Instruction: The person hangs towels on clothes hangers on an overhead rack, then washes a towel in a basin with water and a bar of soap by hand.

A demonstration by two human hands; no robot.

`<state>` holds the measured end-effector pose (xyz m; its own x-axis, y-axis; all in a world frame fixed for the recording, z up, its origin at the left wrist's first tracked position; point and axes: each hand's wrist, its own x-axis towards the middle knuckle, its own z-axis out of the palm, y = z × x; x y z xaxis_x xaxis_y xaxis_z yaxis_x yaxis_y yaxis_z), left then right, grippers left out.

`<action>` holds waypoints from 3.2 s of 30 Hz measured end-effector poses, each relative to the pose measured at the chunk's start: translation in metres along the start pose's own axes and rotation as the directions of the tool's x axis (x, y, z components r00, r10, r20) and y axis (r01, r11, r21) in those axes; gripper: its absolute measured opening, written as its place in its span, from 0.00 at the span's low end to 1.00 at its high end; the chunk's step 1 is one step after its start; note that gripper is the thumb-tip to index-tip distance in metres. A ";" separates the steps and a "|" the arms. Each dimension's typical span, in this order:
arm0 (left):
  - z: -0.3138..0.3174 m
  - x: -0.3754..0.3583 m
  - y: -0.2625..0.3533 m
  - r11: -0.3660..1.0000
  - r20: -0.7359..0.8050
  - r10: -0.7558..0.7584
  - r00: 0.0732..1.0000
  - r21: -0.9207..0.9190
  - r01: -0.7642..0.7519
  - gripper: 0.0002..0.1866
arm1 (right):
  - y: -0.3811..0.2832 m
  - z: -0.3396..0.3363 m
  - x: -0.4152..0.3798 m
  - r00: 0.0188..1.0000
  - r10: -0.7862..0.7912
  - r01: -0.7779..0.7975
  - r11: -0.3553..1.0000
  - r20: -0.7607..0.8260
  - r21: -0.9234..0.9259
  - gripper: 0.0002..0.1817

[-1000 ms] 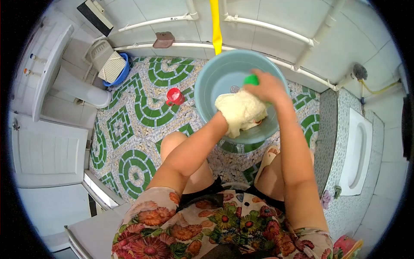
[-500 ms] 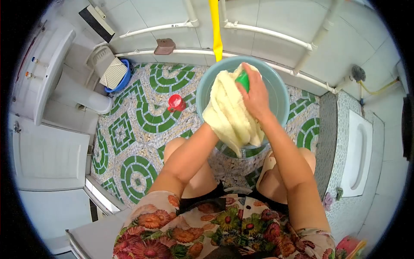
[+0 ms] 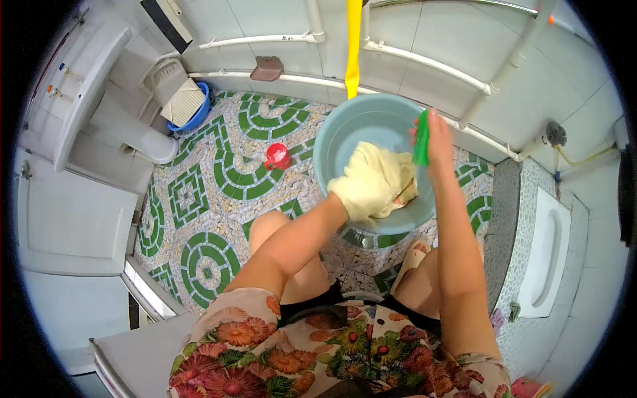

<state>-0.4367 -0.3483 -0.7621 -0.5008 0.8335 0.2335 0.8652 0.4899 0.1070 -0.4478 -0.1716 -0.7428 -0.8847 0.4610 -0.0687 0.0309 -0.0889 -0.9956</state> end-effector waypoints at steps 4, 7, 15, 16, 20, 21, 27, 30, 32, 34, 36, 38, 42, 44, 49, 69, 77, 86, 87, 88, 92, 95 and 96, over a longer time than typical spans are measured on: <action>0.003 0.013 0.006 0.922 -0.036 -0.184 0.982 -0.354 0.160 0.23 | 0.027 0.028 -0.041 0.893 -0.423 0.446 0.780 0.155 -0.438 0.29; 0.030 0.019 0.003 -0.201 -0.026 -0.433 0.901 -0.972 -0.124 0.20 | 0.016 0.038 -0.056 0.685 -0.568 0.716 0.408 0.457 -0.567 0.32; -0.016 0.017 -0.015 0.969 -0.283 -0.083 0.955 -0.246 0.012 0.26 | 0.019 -0.005 0.009 0.933 -0.333 0.256 0.881 -0.135 -0.399 0.30; -0.023 0.016 -0.017 0.990 -0.262 -0.078 0.962 -0.136 0.043 0.26 | 0.010 -0.010 0.008 0.948 -0.288 0.223 0.906 -0.137 -0.361 0.30; -0.032 0.019 -0.023 0.991 -0.182 -0.123 0.976 0.030 0.130 0.27 | -0.029 -0.012 -0.021 0.953 0.143 -0.147 0.989 0.267 -0.006 0.31; -0.030 0.020 -0.023 0.988 -0.159 -0.141 0.977 0.039 0.149 0.27 | -0.031 -0.008 -0.029 0.903 0.276 -0.287 0.958 0.329 -0.015 0.30; -0.034 0.022 -0.019 0.963 -0.006 -0.259 0.966 0.072 0.259 0.28 | -0.015 0.008 -0.053 0.716 0.332 -0.393 0.919 0.614 -0.037 0.28; -0.039 0.023 -0.023 0.960 -0.002 -0.272 0.962 0.068 0.272 0.28 | -0.038 0.001 -0.055 0.671 0.342 -0.331 0.932 0.658 -0.147 0.26; -0.037 0.023 -0.026 0.973 -0.092 -0.220 0.971 0.052 0.226 0.28 | -0.045 -0.001 -0.058 0.627 0.310 -0.241 0.950 0.715 -0.200 0.26; -0.027 0.021 -0.031 0.989 -0.222 -0.132 0.966 0.041 0.144 0.29 | -0.050 -0.001 -0.060 0.621 0.211 -0.005 0.964 0.755 -0.266 0.27; -0.011 0.022 -0.037 0.998 -0.349 -0.036 0.936 0.038 0.053 0.29 | -0.053 0.001 -0.065 0.708 0.057 0.318 0.865 0.704 -0.389 0.28; 0.008 0.025 -0.038 0.986 -0.423 -0.083 0.902 -0.169 0.011 0.30 | -0.050 0.009 -0.069 0.829 -0.182 0.487 0.700 0.529 -0.523 0.30; 0.026 0.036 -0.022 0.437 -0.248 -0.402 0.881 -0.898 -0.053 0.32 | -0.028 0.028 -0.070 0.742 -0.481 0.668 0.470 0.467 -0.576 0.33; 0.019 0.036 -0.018 0.203 -0.161 -0.426 0.891 -0.976 -0.079 0.31 | -0.030 0.035 -0.082 0.655 -0.424 0.754 0.419 0.625 -0.506 0.33; -0.009 0.036 -0.028 0.903 -0.298 -0.197 0.934 -0.426 0.055 0.28 | -0.052 0.028 -0.113 0.470 -0.290 0.764 0.606 0.833 -0.220 0.32; 0.000 0.041 -0.001 0.253 -0.232 -0.457 0.859 -0.959 -0.125 0.22 | -0.003 0.023 -0.025 0.675 -0.702 0.636 0.398 0.227 -0.662 0.27; -0.046 0.017 -0.029 0.974 -0.392 -0.147 0.908 0.104 0.203 0.22 | 0.002 -0.032 -0.003 0.927 0.257 -0.336 0.892 0.273 0.301 0.25; -0.075 0.028 -0.018 0.981 -0.304 -0.096 0.948 0.130 0.141 0.14 | 0.004 -0.008 -0.046 0.779 0.321 -0.447 0.887 0.539 0.116 0.23; -0.081 0.031 -0.014 0.981 -0.241 -0.118 0.963 0.123 0.151 0.13 | 0.004 -0.005 -0.048 0.784 0.318 -0.447 0.885 0.534 0.129 0.23; -0.084 0.033 -0.012 0.980 -0.177 -0.139 0.974 0.116 0.161 0.13 | 0.006 -0.004 -0.049 0.789 0.315 -0.447 0.883 0.528 0.141 0.24; -0.071 0.032 -0.012 0.991 -0.220 -0.135 0.966 -0.054 0.126 0.14 | -0.003 -0.017 -0.033 0.848 0.345 -0.489 0.801 0.402 0.344 0.21; -0.017 0.029 -0.026 0.955 -0.283 -0.187 0.941 -0.275 0.107 0.19 | -0.031 -0.013 -0.044 0.827 0.192 -0.470 0.752 0.528 0.463 0.21; 0.016 0.025 -0.035 0.881 -0.170 -0.224 0.960 -0.455 0.125 0.23 | -0.035 -0.009 -0.051 0.816 0.168 -0.476 0.738 0.553 0.478 0.21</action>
<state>-0.4799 -0.3409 -0.7757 -0.6702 0.6466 0.3643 0.7114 0.4199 0.5636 -0.3997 -0.1839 -0.7053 -0.9740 -0.1269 -0.1875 0.2214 -0.7071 -0.6716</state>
